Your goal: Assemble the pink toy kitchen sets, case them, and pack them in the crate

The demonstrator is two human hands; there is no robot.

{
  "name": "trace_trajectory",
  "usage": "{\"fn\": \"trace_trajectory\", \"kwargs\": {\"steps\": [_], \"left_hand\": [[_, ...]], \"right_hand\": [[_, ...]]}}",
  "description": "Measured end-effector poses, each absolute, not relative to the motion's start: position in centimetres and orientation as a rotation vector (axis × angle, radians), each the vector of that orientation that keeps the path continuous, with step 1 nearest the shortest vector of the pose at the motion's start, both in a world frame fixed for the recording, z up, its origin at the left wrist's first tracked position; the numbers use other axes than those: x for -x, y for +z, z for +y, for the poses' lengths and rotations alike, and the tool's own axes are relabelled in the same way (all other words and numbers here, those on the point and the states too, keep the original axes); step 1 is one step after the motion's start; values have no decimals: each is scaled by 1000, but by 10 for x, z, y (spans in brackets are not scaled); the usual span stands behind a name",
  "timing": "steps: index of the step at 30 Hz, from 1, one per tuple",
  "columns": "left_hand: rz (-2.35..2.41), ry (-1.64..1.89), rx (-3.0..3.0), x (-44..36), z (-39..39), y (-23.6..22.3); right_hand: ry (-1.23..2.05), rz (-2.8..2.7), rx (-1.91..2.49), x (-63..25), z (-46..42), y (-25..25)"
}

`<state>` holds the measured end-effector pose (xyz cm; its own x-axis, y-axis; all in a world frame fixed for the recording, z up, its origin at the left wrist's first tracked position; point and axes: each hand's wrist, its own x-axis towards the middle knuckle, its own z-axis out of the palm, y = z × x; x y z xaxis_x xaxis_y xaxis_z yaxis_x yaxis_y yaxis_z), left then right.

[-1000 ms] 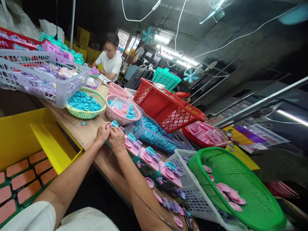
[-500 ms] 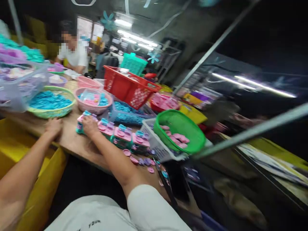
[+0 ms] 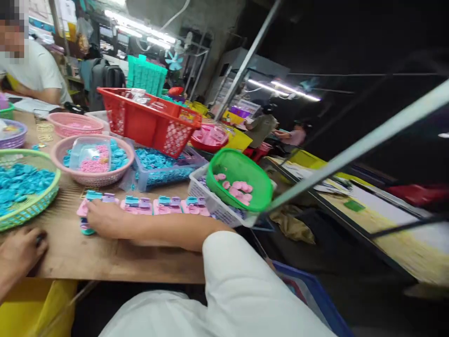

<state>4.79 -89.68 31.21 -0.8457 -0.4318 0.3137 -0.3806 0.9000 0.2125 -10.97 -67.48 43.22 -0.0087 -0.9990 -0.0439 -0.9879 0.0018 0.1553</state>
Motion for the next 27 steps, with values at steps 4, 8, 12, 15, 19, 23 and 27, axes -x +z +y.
{"fn": "trace_trajectory", "kwargs": {"steps": [4,8,12,15,19,23,27], "left_hand": [[-2631,-737,-735,-62,-864,346],[-2367,-1154,-836,-62,-866,397],[-2168,-773,-984,-31,-909,441],[-2206,-719,-1223,2,-952,443],[-2108,-1122,-1551,27,-990,416],[-1871,-1329,-1637,29,-998,394],[-1596,-1550,-1624,33,-997,396]], "right_hand": [[-357,-2294,-2242,112,-683,460],[-436,-2287,-2300,139,-732,504],[-263,-2166,-2257,171,-828,517],[-315,-2002,-2450,183,-903,487],[-503,-1874,-2686,185,-963,430],[-298,-1911,-2758,190,-983,403],[205,-1940,-2903,198,-990,406]]}}
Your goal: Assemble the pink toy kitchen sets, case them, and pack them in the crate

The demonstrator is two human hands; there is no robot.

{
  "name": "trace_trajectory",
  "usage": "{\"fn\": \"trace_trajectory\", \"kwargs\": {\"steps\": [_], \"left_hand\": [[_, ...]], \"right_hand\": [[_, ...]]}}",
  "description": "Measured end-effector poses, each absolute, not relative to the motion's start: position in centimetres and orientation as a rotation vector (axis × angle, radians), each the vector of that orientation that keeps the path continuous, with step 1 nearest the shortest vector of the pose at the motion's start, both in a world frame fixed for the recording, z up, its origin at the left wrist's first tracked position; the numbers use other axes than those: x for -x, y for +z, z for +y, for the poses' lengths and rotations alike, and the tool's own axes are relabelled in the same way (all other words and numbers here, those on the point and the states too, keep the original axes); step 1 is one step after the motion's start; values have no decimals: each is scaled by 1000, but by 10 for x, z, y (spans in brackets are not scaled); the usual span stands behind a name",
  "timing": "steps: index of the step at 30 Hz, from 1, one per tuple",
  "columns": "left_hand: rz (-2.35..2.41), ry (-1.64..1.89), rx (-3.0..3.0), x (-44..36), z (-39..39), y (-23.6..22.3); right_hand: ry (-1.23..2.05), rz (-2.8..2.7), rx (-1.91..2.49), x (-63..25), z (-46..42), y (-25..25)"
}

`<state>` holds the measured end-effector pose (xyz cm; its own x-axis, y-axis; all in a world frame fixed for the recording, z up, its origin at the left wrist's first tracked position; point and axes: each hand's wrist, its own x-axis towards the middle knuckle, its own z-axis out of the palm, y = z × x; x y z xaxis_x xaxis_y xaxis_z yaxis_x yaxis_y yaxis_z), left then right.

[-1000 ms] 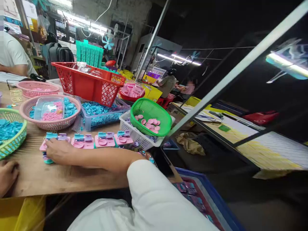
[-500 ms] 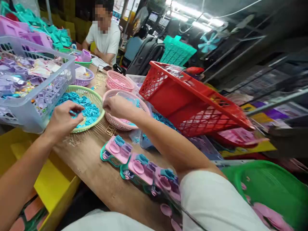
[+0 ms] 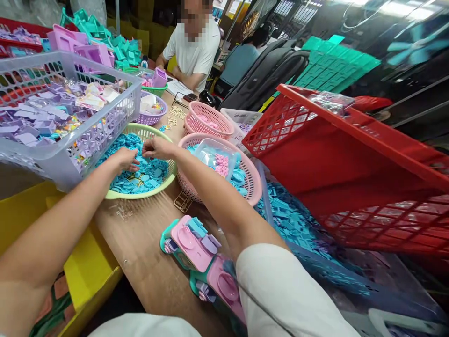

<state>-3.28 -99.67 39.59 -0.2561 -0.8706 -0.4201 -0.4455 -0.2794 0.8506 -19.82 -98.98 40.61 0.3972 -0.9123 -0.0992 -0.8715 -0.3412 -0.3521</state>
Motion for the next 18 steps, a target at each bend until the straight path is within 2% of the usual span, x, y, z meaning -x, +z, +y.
{"fn": "trace_trajectory", "kwargs": {"steps": [2,4,11,14,18], "left_hand": [[-1508,-1641,-1580,34,-996,399],[-1449,-1684,-1551,35,-995,401],[-1331,-1656,-1573,31,-1000,399],[-1274,-1676,-1561,31,-1003,398],[-1185,-1712,-1568,31,-1006,396]], "right_hand": [[-395,1440,2169,198,-992,409],[-452,1434,2087,195,-993,409],[158,1704,2427,177,-996,396],[179,1702,2397,177,-997,393],[46,1721,2379,188,-999,397]]}}
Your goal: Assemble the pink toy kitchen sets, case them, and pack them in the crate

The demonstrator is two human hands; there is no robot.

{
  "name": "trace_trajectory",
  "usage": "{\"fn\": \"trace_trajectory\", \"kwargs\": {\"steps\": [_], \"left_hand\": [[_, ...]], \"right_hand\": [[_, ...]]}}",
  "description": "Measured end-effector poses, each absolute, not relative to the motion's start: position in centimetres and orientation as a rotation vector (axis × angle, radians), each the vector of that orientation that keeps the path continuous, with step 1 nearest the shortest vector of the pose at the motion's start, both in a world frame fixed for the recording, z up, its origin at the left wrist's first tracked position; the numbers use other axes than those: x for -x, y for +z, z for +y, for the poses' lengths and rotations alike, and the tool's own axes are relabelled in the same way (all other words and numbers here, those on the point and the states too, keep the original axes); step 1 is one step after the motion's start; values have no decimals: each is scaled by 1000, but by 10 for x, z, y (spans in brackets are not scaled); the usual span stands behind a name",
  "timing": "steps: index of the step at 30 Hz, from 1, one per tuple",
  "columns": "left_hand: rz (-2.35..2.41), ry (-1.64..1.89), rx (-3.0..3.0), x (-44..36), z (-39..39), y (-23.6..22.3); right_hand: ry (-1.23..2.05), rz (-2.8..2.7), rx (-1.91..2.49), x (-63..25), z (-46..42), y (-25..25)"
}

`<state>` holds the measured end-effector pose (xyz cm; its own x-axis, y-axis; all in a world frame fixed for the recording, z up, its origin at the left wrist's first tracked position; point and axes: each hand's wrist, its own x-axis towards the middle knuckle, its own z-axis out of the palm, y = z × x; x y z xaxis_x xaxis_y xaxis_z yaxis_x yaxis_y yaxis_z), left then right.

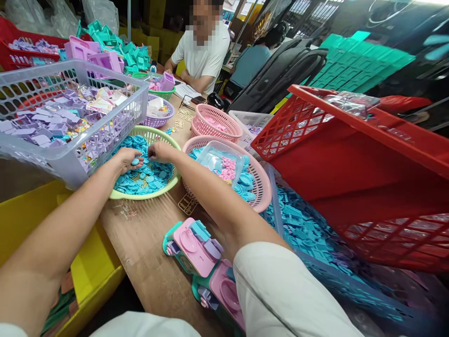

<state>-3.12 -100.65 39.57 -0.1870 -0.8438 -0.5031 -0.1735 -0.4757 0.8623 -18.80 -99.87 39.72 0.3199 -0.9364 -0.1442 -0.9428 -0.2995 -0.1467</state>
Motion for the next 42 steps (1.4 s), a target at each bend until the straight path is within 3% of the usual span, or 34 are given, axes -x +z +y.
{"fn": "trace_trajectory", "kwargs": {"steps": [6,12,14,18,21,28,34,37,42], "left_hand": [[-1120,-1810,-1513,30,-1004,399],[-1177,-1847,-1392,31,-996,406],[-1170,-1798,-1407,31,-997,405],[-1134,-1740,-1449,31,-1002,402],[-1108,-1744,-1473,30,-1004,401],[-1068,-1864,-1494,29,-1003,401],[-1162,-1881,-1343,30,-1000,403],[-1161,-1771,-1437,29,-1003,401],[-1127,-1707,-1469,28,-1010,393]], "right_hand": [[-582,1520,1914,194,-1003,394],[-640,1291,1783,197,-1002,395],[-519,1439,1972,198,-1000,396],[84,1643,2287,196,-997,395],[156,1663,2280,196,-997,394],[-609,1398,1807,195,-997,395],[-696,1212,1582,193,-995,398],[-546,1430,1827,194,-995,397],[153,1431,2295,186,-993,392]]}}
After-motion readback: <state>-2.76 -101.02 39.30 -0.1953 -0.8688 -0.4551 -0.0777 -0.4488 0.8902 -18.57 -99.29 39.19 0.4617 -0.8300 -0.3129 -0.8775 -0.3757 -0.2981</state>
